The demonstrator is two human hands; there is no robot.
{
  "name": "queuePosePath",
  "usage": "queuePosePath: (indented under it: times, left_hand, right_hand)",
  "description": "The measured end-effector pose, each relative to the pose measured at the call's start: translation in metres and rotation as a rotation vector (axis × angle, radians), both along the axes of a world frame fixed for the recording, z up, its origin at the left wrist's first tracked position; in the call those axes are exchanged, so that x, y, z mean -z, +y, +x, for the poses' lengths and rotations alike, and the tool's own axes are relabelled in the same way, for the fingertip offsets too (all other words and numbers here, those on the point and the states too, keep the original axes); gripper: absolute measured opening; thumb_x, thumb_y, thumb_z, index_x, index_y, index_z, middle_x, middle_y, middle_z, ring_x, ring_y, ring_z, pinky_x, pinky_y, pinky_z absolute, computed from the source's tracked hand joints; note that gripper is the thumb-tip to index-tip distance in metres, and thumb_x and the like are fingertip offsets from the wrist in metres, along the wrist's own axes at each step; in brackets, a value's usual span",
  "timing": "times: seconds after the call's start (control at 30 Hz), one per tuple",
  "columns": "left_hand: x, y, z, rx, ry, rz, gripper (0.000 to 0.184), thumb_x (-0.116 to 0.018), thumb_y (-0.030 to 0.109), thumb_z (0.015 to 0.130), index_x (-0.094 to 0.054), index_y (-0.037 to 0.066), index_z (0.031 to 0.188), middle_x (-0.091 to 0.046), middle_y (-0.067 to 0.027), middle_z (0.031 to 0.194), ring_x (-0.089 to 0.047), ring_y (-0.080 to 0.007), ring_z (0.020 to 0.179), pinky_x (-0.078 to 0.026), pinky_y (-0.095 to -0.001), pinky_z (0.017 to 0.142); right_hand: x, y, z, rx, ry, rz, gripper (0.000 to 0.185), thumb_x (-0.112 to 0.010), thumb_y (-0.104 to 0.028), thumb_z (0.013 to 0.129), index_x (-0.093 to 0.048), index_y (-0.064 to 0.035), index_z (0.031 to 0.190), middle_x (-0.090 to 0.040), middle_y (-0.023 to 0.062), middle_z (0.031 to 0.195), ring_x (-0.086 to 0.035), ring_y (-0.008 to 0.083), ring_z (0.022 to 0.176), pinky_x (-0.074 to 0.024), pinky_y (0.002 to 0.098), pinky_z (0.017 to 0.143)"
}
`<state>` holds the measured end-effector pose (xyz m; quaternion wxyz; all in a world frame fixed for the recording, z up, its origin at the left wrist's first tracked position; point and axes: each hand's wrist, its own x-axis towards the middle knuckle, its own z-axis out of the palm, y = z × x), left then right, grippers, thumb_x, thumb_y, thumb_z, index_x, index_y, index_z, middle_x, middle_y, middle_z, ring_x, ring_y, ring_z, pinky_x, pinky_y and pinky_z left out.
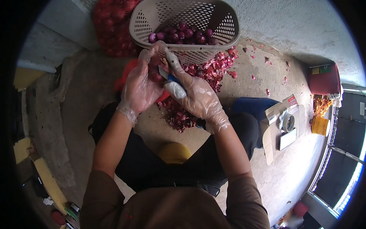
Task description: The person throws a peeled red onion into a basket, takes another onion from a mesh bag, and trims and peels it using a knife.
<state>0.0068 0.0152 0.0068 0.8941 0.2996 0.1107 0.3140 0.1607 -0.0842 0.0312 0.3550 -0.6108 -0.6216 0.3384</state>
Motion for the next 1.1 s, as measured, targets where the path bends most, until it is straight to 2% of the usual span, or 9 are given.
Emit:
queuePosePath:
  times: [0.07, 0.23, 0.33, 0.5, 0.7, 0.77, 0.87, 1.07, 1.1]
  left_hand:
    - [0.001, 0.000, -0.001, -0.007, 0.034, 0.064, 0.066, -0.050, 0.046, 0.101, -0.028, 0.013, 0.154, -0.041, -0.0024, 0.147, -0.046, -0.0188, 0.128, -0.042, -0.0432, 0.105]
    - [-0.002, -0.001, -0.001, -0.069, 0.082, 0.097, 0.066, -0.047, 0.050, 0.101, -0.030, 0.012, 0.152, -0.043, -0.0029, 0.145, -0.047, -0.0190, 0.129, -0.044, -0.0385, 0.103]
    - [-0.007, -0.001, -0.003, -0.017, 0.048, 0.047, 0.058, -0.050, 0.050, 0.100, -0.043, 0.011, 0.142, -0.046, -0.0055, 0.141, -0.049, -0.0229, 0.127, -0.048, -0.0414, 0.100]
    - [-0.001, 0.001, -0.004, -0.044, 0.161, 0.154, 0.059, -0.044, 0.052, 0.102, -0.044, 0.008, 0.141, -0.051, -0.0057, 0.136, -0.052, -0.0194, 0.124, -0.050, -0.0392, 0.098]
    - [0.016, 0.005, -0.008, -0.084, 0.303, 0.224, 0.057, -0.041, 0.048, 0.103, -0.048, 0.006, 0.140, -0.055, -0.0071, 0.132, -0.053, -0.0186, 0.122, -0.050, -0.0349, 0.096]
    - [0.016, 0.007, -0.012, -0.007, 0.319, 0.138, 0.056, -0.042, 0.048, 0.103, -0.049, 0.006, 0.139, -0.055, -0.0075, 0.132, -0.055, -0.0189, 0.121, -0.050, -0.0347, 0.096]
    - [0.008, 0.012, -0.019, 0.128, 0.346, -0.006, 0.056, -0.047, 0.049, 0.100, -0.051, 0.006, 0.137, -0.056, -0.0072, 0.129, -0.058, -0.0198, 0.115, -0.051, -0.0367, 0.096]
    - [-0.005, 0.016, -0.027, 0.209, 0.304, -0.206, 0.057, -0.066, 0.040, 0.092, -0.050, 0.006, 0.134, -0.060, -0.0061, 0.115, -0.064, -0.0200, 0.099, -0.054, -0.0415, 0.092]
    - [0.003, 0.016, -0.027, 0.237, 0.251, -0.205, 0.056, -0.067, 0.037, 0.091, -0.049, 0.006, 0.135, -0.060, -0.0064, 0.116, -0.064, -0.0200, 0.100, -0.054, -0.0412, 0.090]
  right_hand:
    - [-0.015, -0.002, -0.001, -0.015, -0.022, -0.141, 0.065, -0.052, -0.030, 0.100, -0.024, -0.0085, 0.155, -0.060, 0.0259, 0.126, -0.058, 0.0446, 0.112, -0.0485, 0.0452, 0.092]
    - [0.003, -0.003, -0.004, 0.013, 0.019, -0.026, 0.064, -0.053, -0.030, 0.099, -0.028, -0.0054, 0.153, -0.058, 0.0260, 0.129, -0.056, 0.0447, 0.116, -0.0479, 0.0450, 0.094]
    - [0.000, -0.002, -0.005, 0.033, 0.093, -0.068, 0.064, -0.054, -0.030, 0.099, -0.029, -0.0055, 0.153, -0.057, 0.0263, 0.130, -0.056, 0.0448, 0.117, -0.0478, 0.0441, 0.094]
    - [0.003, -0.002, -0.008, 0.094, 0.086, 0.012, 0.040, -0.062, -0.021, 0.096, -0.058, -0.0006, 0.130, -0.064, 0.0136, 0.088, -0.058, 0.0199, 0.076, -0.0480, 0.0340, 0.074]
    - [0.001, -0.001, -0.006, 0.032, 0.094, -0.063, 0.055, -0.055, -0.033, 0.100, -0.044, -0.0072, 0.146, -0.067, 0.0237, 0.107, -0.065, 0.0403, 0.100, -0.0495, 0.0413, 0.088]
    - [0.007, -0.001, -0.005, 0.024, 0.071, -0.018, 0.052, -0.054, -0.035, 0.100, -0.049, -0.0060, 0.143, -0.069, 0.0224, 0.097, -0.067, 0.0371, 0.092, -0.0499, 0.0400, 0.086]
    - [0.011, 0.000, -0.009, 0.096, 0.213, -0.012, 0.027, -0.057, -0.021, 0.099, -0.065, 0.0033, 0.106, -0.059, 0.0101, 0.077, -0.052, 0.0184, 0.069, -0.0443, 0.0333, 0.068]
    - [0.017, -0.002, -0.014, 0.154, 0.279, 0.043, 0.030, -0.054, -0.025, 0.101, -0.065, 0.0007, 0.113, -0.056, 0.0009, 0.072, -0.048, 0.0117, 0.065, -0.0420, 0.0295, 0.063]
    - [0.017, -0.002, -0.013, 0.178, 0.278, 0.023, 0.029, -0.055, -0.024, 0.101, -0.065, 0.0014, 0.111, -0.058, 0.0035, 0.073, -0.050, 0.0133, 0.066, -0.0441, 0.0307, 0.065]
